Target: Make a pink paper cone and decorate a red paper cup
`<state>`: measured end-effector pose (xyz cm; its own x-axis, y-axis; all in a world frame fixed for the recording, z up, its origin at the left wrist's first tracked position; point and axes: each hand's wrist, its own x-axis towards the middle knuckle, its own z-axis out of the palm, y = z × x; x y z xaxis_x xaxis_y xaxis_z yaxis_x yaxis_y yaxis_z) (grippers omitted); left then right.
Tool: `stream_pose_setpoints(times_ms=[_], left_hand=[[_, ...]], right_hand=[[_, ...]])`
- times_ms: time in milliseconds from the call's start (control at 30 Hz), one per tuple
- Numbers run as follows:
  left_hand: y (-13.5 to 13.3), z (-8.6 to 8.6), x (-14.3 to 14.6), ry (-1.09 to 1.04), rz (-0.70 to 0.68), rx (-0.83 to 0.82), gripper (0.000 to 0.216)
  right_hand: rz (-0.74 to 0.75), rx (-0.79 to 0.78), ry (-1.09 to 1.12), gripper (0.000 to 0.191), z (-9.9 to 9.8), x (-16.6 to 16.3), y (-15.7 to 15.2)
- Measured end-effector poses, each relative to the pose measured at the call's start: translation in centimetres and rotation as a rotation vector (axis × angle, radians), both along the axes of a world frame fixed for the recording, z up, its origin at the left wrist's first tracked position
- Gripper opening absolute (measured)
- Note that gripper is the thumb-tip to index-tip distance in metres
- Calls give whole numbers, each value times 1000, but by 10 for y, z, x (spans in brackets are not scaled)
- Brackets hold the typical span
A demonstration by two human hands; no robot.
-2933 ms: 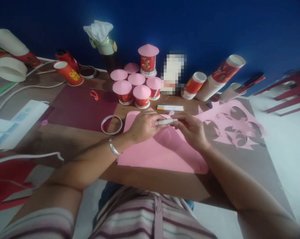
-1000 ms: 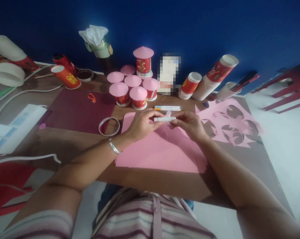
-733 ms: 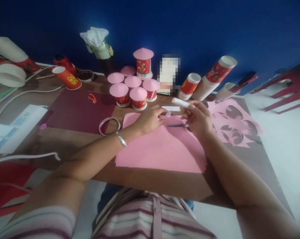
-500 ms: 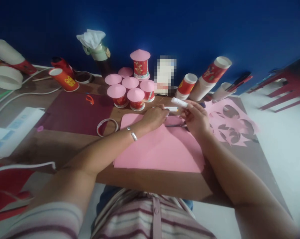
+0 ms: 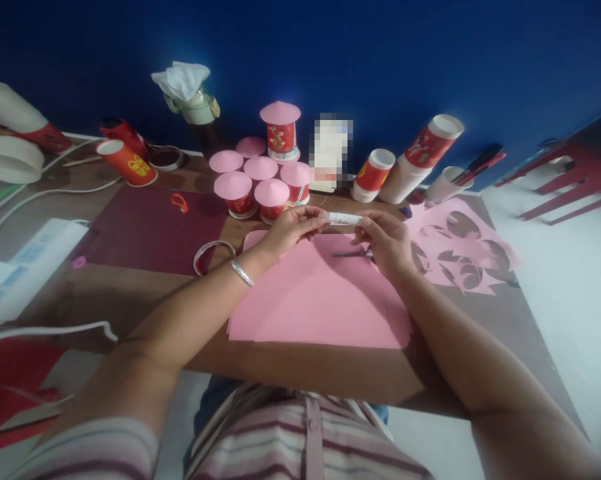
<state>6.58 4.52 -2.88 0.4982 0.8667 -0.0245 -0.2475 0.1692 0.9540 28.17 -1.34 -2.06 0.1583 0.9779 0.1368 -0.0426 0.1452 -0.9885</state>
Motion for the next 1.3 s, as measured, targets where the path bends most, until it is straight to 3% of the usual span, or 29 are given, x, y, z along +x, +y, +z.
stream_pose_setpoints(times_ms=[333, 567, 767, 867, 1033, 1167, 1300], left_hand=[[-2, -2, -3, 79, 102, 139, 36], [-11, 8, -3, 201, 105, 263, 43], [-6, 4, -7, 260, 110, 434, 34], [-3, 0, -10, 424, 118, 585, 20], [-7, -6, -23, 672, 140, 812, 24], [-16, -7, -36, 750, 111, 952, 13], [-28, -1, -40, 878, 39, 991, 13]], right_hand=[[-19, 56, -311, 29, 1, 5, -4], [39, 38, -312, 30, -1, 4, -7], [96, 15, -334, 34, -2, 8, -2], [100, 103, -596, 28, -5, 14, 4], [54, 315, -1152, 16, -16, 21, 14], [104, 333, -1259, 21, -24, 24, 18], [141, 356, -1333, 24, -23, 23, 22]])
